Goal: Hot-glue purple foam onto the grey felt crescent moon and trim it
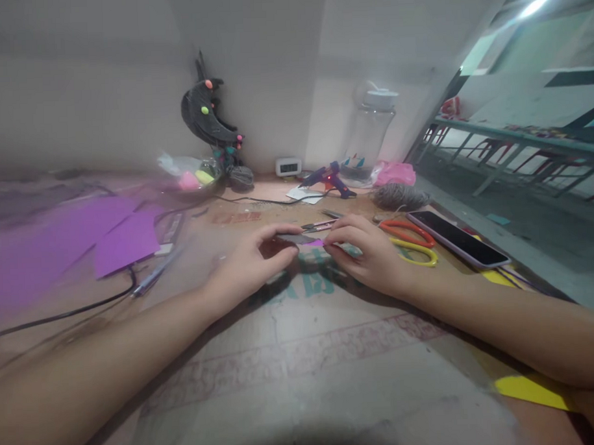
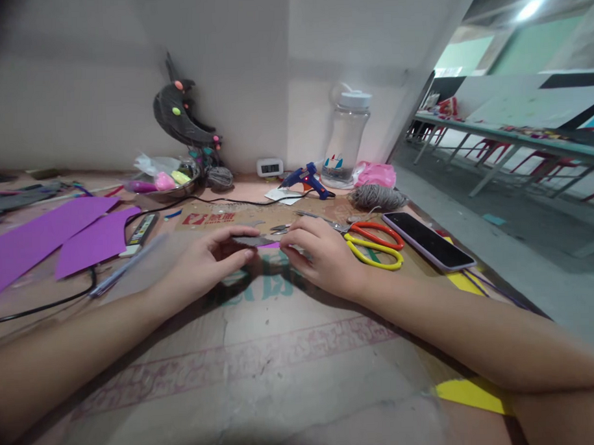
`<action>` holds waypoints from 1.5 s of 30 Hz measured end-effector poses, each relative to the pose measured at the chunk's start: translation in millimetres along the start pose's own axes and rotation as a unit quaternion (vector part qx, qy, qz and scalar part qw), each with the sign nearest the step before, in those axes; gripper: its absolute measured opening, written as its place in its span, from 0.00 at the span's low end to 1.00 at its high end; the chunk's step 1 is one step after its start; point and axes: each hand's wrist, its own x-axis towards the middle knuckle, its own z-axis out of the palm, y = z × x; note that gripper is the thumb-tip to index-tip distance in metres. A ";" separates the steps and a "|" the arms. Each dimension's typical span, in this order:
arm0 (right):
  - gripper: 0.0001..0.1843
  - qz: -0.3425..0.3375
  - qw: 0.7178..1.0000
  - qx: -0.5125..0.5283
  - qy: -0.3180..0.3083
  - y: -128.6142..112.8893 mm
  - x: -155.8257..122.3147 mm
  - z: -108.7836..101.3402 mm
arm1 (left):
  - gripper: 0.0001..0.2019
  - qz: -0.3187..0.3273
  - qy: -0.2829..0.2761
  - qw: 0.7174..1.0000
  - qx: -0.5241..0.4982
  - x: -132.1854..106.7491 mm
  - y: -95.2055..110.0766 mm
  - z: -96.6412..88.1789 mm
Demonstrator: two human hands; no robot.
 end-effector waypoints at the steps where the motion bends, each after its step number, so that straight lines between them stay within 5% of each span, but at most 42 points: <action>1: 0.06 0.006 1.000 0.009 0.001 0.3 -0.1 0.2 | 0.18 -0.003 0.001 1.000 0.001 -0.1 -0.1 -0.3; 10: 0.07 0.008 1.000 0.014 0.003 0.4 -1.5 0.5 | 0.22 -0.002 -0.021 1.000 0.017 -1.1 0.2 -1.3; 25: 0.07 0.034 0.998 0.043 0.009 -1.4 -1.3 0.6 | 0.21 -0.008 0.021 0.998 0.059 -4.9 4.4 -0.2; 30: 0.07 0.017 1.000 0.024 0.008 -1.9 -0.8 1.0 | 0.19 0.005 0.035 0.995 0.090 -6.2 8.5 0.1; 37: 0.08 -0.021 1.000 -0.014 0.001 -1.6 -1.3 0.4 | 0.21 -0.006 -0.019 1.000 0.011 -5.5 4.4 2.0; 45: 0.08 -0.034 0.999 -0.025 -0.031 -5.7 -1.5 -0.8 | 0.14 0.009 0.022 0.996 0.084 -6.7 10.5 2.9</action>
